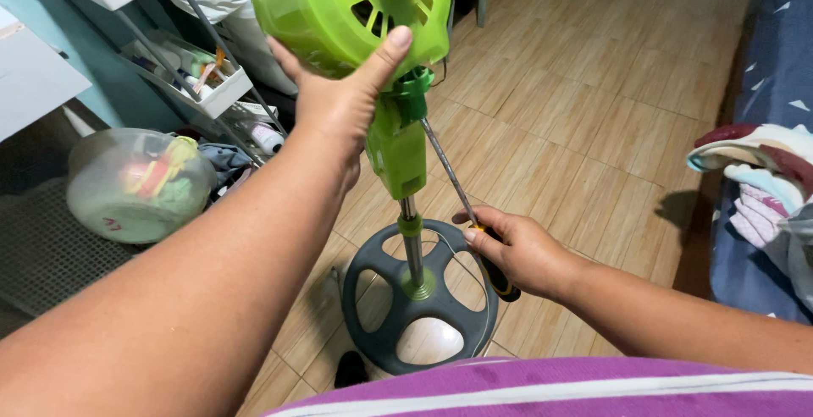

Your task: The person assembles a green standing fan by attaching the motor housing to the stand and tightening the connection with a screwdriver. The person rotates the fan head to access different screw points and secures the assembly.

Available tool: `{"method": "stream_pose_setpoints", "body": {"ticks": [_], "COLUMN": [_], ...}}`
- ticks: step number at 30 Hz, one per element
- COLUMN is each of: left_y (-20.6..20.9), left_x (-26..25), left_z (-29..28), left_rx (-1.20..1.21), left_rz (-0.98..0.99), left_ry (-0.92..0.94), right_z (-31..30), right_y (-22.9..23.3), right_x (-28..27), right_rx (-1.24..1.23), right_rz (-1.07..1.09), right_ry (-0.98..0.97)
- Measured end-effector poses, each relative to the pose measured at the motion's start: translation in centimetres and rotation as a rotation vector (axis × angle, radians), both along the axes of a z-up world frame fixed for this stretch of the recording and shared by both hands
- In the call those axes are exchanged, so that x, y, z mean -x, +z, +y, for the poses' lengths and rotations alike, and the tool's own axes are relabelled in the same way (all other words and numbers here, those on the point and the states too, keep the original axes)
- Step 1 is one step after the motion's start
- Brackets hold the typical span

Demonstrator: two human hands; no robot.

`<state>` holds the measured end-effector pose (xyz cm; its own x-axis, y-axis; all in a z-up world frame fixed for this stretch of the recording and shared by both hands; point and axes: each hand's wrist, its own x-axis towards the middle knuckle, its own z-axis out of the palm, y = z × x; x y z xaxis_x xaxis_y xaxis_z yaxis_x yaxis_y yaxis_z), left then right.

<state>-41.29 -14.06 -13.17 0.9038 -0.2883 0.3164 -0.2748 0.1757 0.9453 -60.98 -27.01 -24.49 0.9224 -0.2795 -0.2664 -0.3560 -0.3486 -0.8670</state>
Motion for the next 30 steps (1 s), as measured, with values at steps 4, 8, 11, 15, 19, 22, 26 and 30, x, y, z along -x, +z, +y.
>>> {"method": "stream_pose_setpoints", "body": {"ticks": [4,8,11,15,19,22,26,30], "left_y": [1.9,2.7,2.5,2.5,2.2,2.0,2.9,3.7], "left_x": [-0.8,-1.5,-2.1,-3.6,-5.0,-5.6,-7.5,-9.4], "left_z": [1.2,2.8,2.6,1.3,-1.0,-1.9,-0.8,0.9], "left_rx": [0.060,-0.010,0.092,0.273,0.309,0.319,0.325,0.234], "left_rz": [0.298,0.284,0.331,0.450,0.379,0.279,0.141,0.177], "left_ry": [-0.138,-0.140,-0.104,-0.049,-0.101,-0.027,-0.042,0.013], "right_z": [0.6,1.3,1.8,1.8,1.3,1.1,1.4,1.7], "right_y": [0.1,0.8,1.5,1.6,0.7,0.2,0.4,0.7], "right_x": [-0.1,-0.1,-0.3,-0.3,-0.5,-1.2,-3.7,-5.6], "right_rx": [-0.031,0.003,0.040,0.027,-0.082,-0.189,-0.266,-0.316], "right_rz": [-0.113,-0.138,-0.140,-0.162,-0.216,-0.284,-0.306,-0.313], "right_ry": [0.010,0.017,0.008,0.017,0.012,-0.030,-0.078,-0.024]}}
